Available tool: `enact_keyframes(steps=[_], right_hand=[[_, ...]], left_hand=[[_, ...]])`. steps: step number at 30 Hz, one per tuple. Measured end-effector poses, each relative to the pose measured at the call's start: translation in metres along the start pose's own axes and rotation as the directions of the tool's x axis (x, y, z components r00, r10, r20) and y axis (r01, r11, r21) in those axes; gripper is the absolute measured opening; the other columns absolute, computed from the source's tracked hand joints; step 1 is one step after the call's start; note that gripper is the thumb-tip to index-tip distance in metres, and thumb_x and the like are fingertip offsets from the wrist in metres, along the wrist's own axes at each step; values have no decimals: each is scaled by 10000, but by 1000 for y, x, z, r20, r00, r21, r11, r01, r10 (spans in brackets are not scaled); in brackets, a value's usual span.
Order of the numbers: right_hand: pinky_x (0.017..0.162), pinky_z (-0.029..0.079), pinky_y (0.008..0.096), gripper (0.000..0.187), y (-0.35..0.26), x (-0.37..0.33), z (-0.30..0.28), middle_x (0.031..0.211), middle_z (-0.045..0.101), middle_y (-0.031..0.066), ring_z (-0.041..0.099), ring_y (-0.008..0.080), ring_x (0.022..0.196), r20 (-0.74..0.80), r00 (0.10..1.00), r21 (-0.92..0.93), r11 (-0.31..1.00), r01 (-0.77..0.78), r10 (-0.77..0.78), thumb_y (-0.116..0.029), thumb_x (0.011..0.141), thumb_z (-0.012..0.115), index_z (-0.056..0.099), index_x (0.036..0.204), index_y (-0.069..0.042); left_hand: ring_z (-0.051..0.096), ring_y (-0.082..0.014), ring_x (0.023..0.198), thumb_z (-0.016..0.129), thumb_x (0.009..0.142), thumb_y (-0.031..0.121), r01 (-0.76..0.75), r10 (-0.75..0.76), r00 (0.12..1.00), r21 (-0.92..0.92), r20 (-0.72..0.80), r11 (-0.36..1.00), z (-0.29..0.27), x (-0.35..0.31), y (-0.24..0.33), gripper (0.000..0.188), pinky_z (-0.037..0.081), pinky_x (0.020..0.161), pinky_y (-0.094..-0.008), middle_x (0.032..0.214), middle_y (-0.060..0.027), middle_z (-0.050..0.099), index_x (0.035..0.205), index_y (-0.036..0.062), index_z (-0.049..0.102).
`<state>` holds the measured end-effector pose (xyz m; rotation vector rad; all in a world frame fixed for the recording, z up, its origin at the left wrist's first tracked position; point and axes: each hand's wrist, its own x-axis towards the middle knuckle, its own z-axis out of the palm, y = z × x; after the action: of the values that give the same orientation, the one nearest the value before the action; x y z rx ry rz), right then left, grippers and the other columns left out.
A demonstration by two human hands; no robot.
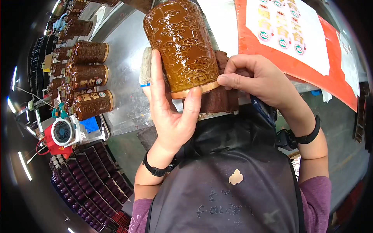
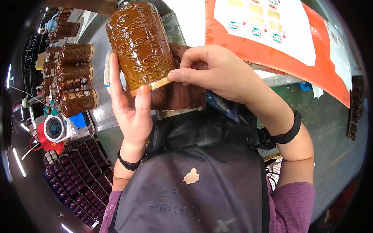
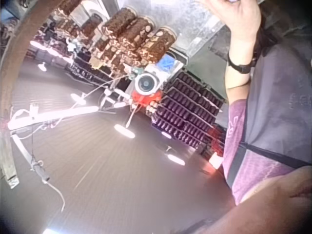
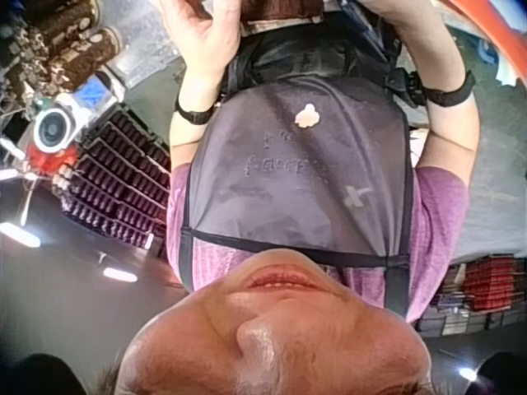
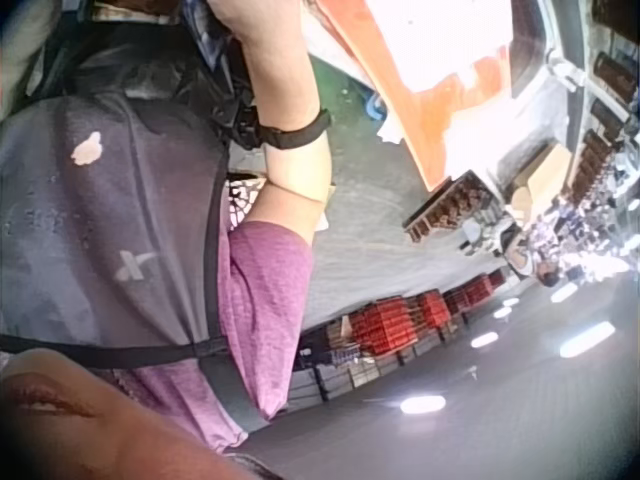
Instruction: Manually applying decorative labels and neck seals to brown liquor bottles on a factory assembly line.
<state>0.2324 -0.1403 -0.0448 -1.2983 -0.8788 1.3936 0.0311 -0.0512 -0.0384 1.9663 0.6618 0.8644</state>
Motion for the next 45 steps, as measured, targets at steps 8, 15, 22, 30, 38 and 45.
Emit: enact_keyframes(steps=[8, 15, 22, 30, 38, 45], right_hand=[[537, 382, 226, 301, 0, 2, -1, 661, 547, -35, 485, 33, 620, 3, 1000, -55, 998, -8, 8, -265, 930, 710, 642, 793, -6], [656, 455, 246, 345, -17, -37, 18, 728, 614, -6, 566, 65, 712, -273, 955, 8, 992, 124, -117, -261, 1034, 546, 642, 818, -9], [754, 487, 330, 350, 0, -73, 17, 815, 638, 96, 610, 186, 802, 167, 976, -195, 975, -105, 138, -284, 1031, 512, 659, 900, 6], [883, 470, 251, 262, -24, -59, -20, 1015, 625, 8, 574, 83, 970, 108, 980, -27, 986, -167, 169, -188, 935, 684, 626, 1139, -32], [906, 454, 228, 372, -15, -31, 9, 1101, 581, 27, 560, 67, 1007, -245, 952, 34, 980, 195, -181, -29, 913, 653, 528, 1263, -10], [874, 465, 218, 343, -14, -25, 17, 1070, 585, 19, 563, 62, 979, -258, 942, 8, 974, 226, -217, 1, 919, 651, 533, 1242, -8]], left_hand=[[357, -295, 1402, 695, 847, 72, -17, 17, 1000, 19, 1, 1000, -2, 0, -2, 859, 285, 1158, -396, 1524, -225, 327, 1540, -70, 207], [404, -362, 1344, 848, 751, 219, -94, 93, 996, 185, 17, 978, -8, 1, 0, 934, 331, 1117, -426, 1489, -233, 392, 1502, -37, 355], [423, -361, 1340, 864, 738, 341, -207, 193, 978, 474, 78, 856, -14, 1, -5, 895, 352, 1108, -427, 1495, -218, 414, 1464, 13, 456], [439, -383, 1325, 801, 796, 416, -323, 329, 941, 514, 83, 795, -25, -5, -13, 747, 384, 1088, -453, 1433, -216, 482, 1383, 24, 559], [453, -368, 1298, 765, 840, 366, -458, 421, 880, 633, 220, 624, -32, -20, -6, 390, 451, 1038, -425, 1334, -184, 555, 1150, 130, 747], [455, -365, 1290, 799, 790, 283, -478, 435, 869, 621, 235, 621, -31, -19, -6, 378, 460, 1029, -422, 1331, -184, 550, 1138, 142, 758]])
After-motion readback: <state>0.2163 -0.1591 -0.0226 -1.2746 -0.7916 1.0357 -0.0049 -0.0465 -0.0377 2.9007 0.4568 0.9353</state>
